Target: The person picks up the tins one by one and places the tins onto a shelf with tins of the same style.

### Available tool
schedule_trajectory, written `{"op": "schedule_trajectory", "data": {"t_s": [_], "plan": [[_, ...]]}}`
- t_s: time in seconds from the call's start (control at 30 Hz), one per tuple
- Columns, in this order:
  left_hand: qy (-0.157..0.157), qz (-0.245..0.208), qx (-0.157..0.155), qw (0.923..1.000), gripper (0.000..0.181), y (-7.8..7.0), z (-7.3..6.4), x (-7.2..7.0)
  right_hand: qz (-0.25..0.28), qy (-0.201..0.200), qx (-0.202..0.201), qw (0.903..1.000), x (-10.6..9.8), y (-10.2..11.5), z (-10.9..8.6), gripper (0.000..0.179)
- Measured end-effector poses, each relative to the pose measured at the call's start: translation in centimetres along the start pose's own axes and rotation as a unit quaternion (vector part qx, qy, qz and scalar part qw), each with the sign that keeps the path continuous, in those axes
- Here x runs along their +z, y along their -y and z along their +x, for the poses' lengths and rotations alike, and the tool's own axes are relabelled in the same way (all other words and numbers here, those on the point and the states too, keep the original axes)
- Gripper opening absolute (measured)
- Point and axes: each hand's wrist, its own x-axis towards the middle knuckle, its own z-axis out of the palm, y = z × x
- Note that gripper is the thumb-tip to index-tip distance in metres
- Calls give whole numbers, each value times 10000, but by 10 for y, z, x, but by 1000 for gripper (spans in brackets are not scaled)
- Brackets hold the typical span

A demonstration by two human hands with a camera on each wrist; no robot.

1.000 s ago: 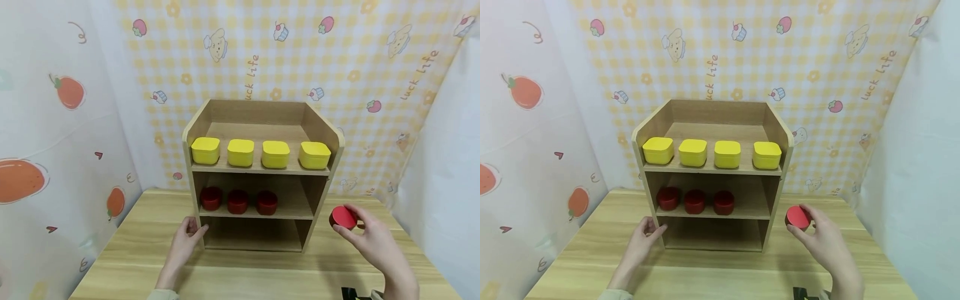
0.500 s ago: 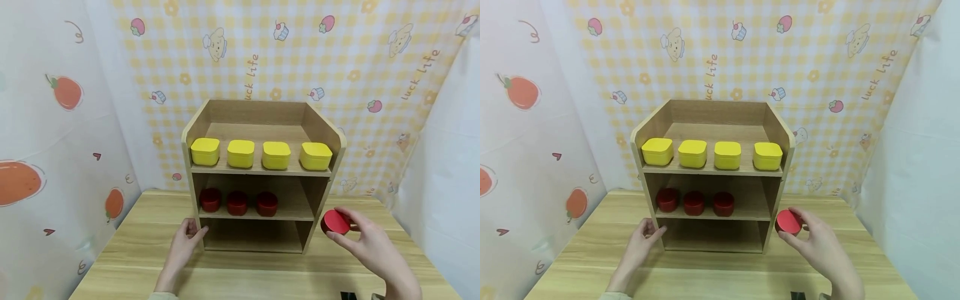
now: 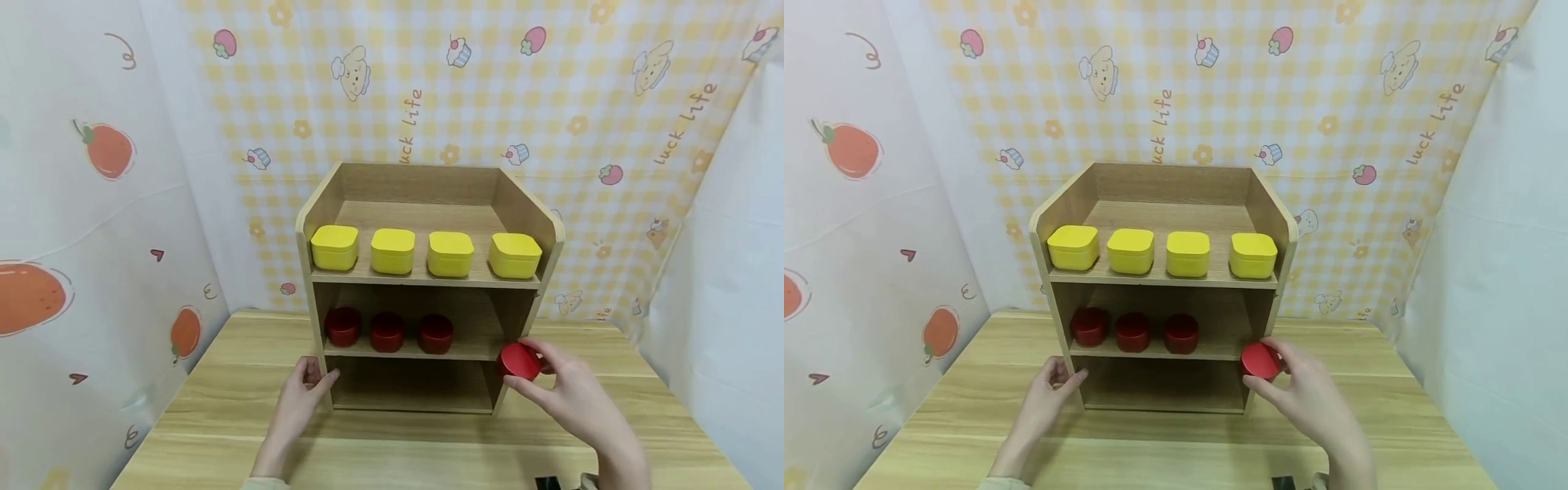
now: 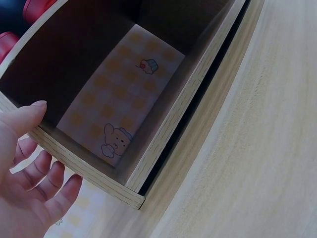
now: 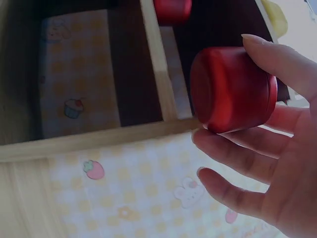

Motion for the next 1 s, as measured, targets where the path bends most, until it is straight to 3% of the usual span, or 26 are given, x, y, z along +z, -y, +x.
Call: {"op": "schedule_trajectory", "data": {"t_s": [0.5, 1.0], "plan": [[-43, -19, -37, 10000, 34, -1, 0, 1, -58, -107, -304, 9995, 25, 12, 13, 55], [-99, 8, 24, 9999, 33, 1, 0, -1, -222, -743, -362, 9963, 41, 17, 20, 55]]}}
